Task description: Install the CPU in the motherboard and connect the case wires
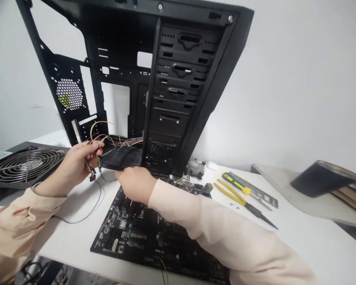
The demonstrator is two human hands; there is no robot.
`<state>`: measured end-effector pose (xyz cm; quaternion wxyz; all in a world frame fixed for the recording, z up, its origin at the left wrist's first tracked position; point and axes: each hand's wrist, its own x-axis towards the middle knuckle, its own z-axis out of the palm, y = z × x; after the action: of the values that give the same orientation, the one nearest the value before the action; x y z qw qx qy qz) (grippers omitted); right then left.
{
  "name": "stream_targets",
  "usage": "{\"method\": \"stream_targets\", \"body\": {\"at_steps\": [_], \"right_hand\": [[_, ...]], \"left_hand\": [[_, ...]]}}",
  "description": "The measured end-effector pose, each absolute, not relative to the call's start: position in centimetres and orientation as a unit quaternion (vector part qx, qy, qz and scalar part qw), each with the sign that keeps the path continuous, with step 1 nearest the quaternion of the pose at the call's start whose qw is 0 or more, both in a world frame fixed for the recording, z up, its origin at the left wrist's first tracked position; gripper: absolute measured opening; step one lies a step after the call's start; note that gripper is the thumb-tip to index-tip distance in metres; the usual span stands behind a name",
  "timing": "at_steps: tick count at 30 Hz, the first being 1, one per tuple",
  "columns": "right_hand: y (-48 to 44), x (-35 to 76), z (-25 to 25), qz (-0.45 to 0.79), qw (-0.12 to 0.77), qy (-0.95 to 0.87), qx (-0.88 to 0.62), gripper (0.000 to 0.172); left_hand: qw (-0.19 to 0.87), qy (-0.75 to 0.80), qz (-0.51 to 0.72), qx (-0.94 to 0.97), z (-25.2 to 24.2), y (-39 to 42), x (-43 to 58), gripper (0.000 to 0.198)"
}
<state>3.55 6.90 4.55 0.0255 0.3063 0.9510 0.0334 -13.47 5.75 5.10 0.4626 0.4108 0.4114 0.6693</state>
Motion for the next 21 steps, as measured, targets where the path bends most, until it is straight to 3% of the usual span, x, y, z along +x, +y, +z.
{"method": "stream_targets", "body": {"at_steps": [6, 11, 13, 15, 21], "right_hand": [[5.6, 3.6, 5.5, 0.065, 0.118, 0.931, 0.338, 0.028], [6.1, 4.7, 6.4, 0.074, 0.117, 0.915, 0.379, 0.027], [6.9, 5.1, 6.6, 0.051, 0.073, 0.921, 0.38, 0.023], [7.8, 5.4, 6.7, -0.035, -0.015, 0.924, 0.38, 0.019], [8.9, 4.6, 6.6, -0.518, -0.219, 0.696, 0.446, 0.019]], "left_hand": [[0.447, 0.394, 0.702, 0.391, 5.6, 5.6, -13.2, 0.012], [0.436, 0.396, 0.71, 0.385, 5.6, 5.7, -13.1, 0.01], [0.433, 0.405, 0.706, 0.388, 5.4, 5.8, -13.2, 0.009], [0.426, 0.419, 0.7, 0.392, 5.1, 6.0, -13.3, 0.006], [0.4, 0.465, 0.674, 0.411, 4.4, 6.3, -13.4, 0.011]]}}
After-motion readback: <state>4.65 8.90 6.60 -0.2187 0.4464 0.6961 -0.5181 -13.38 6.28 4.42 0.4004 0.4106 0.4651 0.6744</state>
